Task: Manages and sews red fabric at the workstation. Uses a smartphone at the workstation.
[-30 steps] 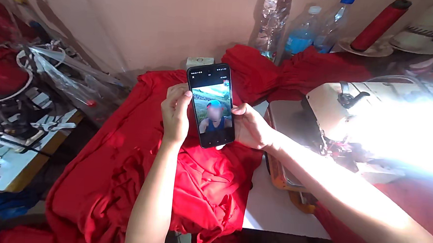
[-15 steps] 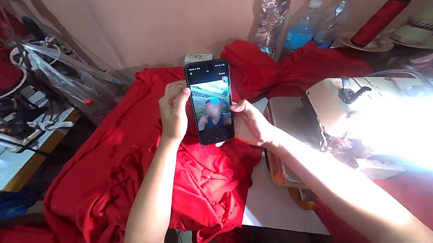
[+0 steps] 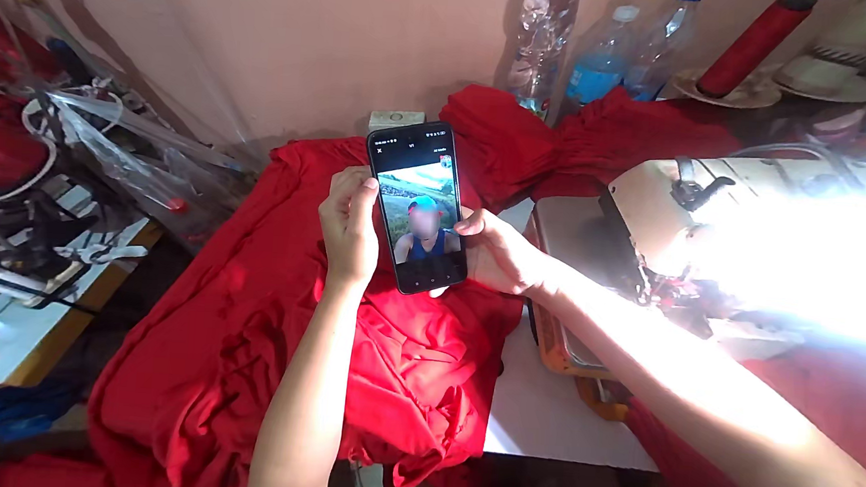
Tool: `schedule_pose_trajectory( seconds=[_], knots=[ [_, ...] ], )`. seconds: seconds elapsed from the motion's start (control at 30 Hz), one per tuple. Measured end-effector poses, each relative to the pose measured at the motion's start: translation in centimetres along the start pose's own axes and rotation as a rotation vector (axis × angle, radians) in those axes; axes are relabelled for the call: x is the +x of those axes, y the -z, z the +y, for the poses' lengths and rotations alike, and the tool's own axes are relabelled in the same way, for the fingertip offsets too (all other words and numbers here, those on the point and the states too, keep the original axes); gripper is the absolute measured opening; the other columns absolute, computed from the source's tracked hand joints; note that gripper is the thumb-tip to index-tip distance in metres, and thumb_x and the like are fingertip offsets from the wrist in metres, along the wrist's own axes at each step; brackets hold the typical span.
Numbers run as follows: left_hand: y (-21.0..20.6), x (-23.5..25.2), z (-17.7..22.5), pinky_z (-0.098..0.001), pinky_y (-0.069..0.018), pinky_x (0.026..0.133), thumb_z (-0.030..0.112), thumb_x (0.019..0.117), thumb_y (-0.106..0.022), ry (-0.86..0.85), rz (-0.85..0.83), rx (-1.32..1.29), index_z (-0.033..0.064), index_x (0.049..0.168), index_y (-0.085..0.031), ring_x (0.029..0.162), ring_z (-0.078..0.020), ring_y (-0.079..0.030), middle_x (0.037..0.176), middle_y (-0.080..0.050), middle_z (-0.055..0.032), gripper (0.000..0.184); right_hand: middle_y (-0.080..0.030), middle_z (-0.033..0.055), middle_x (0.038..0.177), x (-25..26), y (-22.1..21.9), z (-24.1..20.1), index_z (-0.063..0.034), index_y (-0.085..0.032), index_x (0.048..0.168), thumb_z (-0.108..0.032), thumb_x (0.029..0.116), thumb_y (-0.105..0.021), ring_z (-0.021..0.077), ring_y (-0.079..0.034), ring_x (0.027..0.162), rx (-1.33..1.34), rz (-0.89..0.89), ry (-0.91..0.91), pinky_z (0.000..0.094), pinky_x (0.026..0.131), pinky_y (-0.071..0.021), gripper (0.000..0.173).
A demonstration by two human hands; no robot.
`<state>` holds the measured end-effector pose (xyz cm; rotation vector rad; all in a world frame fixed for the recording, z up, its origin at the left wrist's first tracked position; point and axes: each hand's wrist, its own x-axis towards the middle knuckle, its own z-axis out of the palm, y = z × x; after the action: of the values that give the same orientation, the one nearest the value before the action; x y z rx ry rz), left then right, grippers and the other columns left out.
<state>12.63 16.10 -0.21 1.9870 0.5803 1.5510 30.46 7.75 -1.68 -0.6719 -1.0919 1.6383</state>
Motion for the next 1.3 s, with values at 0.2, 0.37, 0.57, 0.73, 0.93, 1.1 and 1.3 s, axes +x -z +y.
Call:
schedule_pose_trajectory(
  seconds=[0.2, 0.37, 0.57, 0.73, 0.93, 1.1, 1.3],
  knots=[
    [-1.2, -0.4, 0.1, -0.0246, -0.0454, 0.101, 0.017, 0.1071, -0.036, 0.016, 0.114, -0.062, -0.0019, 0.102, -0.067, 0.113, -0.0031, -0.057, 0.113, -0.063, -0.0012, 0.036, -0.067, 0.0015, 0.109, -0.1, -0.4, -0.2, -0.0186, -0.044, 0.135, -0.016, 0.0889, -0.049, 0.0140, -0.070, 0.093, -0.040, 0.002, -0.010, 0.0332, 0.073, -0.0620, 0.046],
    [-1.6, -0.5, 0.1, -0.0239, -0.0457, 0.101, 0.018, 0.1063, -0.037, -0.010, 0.175, -0.115, -0.0010, 0.098, -0.066, 0.112, -0.0029, -0.057, 0.111, -0.064, 0.0001, 0.035, -0.067, 0.0025, 0.107, -0.4, -0.9, -0.5, -0.0160, -0.044, 0.133, -0.007, 0.0837, -0.047, 0.0142, -0.071, 0.091, -0.055, 0.009, -0.026, 0.0328, 0.073, -0.0620, 0.050],
    [-1.6, -0.5, 0.1, -0.0220, -0.0471, 0.098, 0.013, 0.1058, -0.036, -0.039, 0.184, -0.130, -0.0001, 0.097, -0.067, 0.110, -0.0012, -0.058, 0.110, -0.063, 0.0021, 0.035, -0.067, 0.0026, 0.109, -0.5, -0.7, -0.5, -0.0153, -0.044, 0.134, -0.002, 0.0841, -0.047, 0.0142, -0.070, 0.093, -0.062, -0.030, -0.015, 0.0332, 0.075, -0.0619, 0.052],
    [-1.6, -0.4, 0.0, -0.0227, -0.0488, 0.097, 0.014, 0.1058, -0.036, -0.014, 0.212, -0.155, 0.0041, 0.096, -0.067, 0.108, -0.0015, -0.060, 0.108, -0.065, 0.0046, 0.034, -0.066, 0.0031, 0.112, -0.8, -1.5, -0.8, -0.0087, -0.040, 0.138, 0.017, 0.0805, -0.050, 0.0124, -0.071, 0.094, -0.150, 0.010, -0.018, 0.0311, 0.079, -0.0625, 0.064],
    [-1.1, -0.7, -2.2, -0.0285, -0.0505, 0.096, 0.022, 0.1080, -0.038, -0.025, 0.175, -0.188, 0.0055, 0.102, -0.069, 0.109, -0.0089, -0.061, 0.112, -0.066, -0.0008, 0.036, -0.067, 0.0030, 0.116, -0.7, -1.3, -0.7, -0.0089, -0.040, 0.140, 0.020, 0.0799, -0.048, 0.0129, -0.071, 0.099, -0.169, -0.034, -0.009, 0.0315, 0.084, -0.0621, 0.067],
    [-1.4, -0.4, 0.3, -0.0212, -0.0515, 0.092, 0.011, 0.1043, -0.035, 0.007, 0.220, -0.192, 0.0069, 0.097, -0.068, 0.104, 0.0005, -0.062, 0.106, -0.066, 0.0072, 0.034, -0.067, 0.0031, 0.117, -0.8, -1.3, -0.7, -0.0085, -0.041, 0.140, 0.023, 0.0803, -0.048, 0.0111, -0.070, 0.101, -0.196, -0.034, -0.011, 0.0294, 0.085, -0.0612, 0.068],
    [-1.4, -0.4, 0.7, -0.0198, -0.0513, 0.091, 0.009, 0.1014, -0.034, -0.032, 0.223, -0.245, 0.0103, 0.095, -0.068, 0.102, 0.0010, -0.062, 0.105, -0.066, 0.0092, 0.035, -0.067, 0.0035, 0.114, -0.7, -1.2, -0.6, -0.0059, -0.044, 0.135, 0.021, 0.0806, -0.052, 0.0102, -0.070, 0.098, -0.260, -0.004, -0.040, 0.0282, 0.084, -0.0607, 0.062]
  ],
)
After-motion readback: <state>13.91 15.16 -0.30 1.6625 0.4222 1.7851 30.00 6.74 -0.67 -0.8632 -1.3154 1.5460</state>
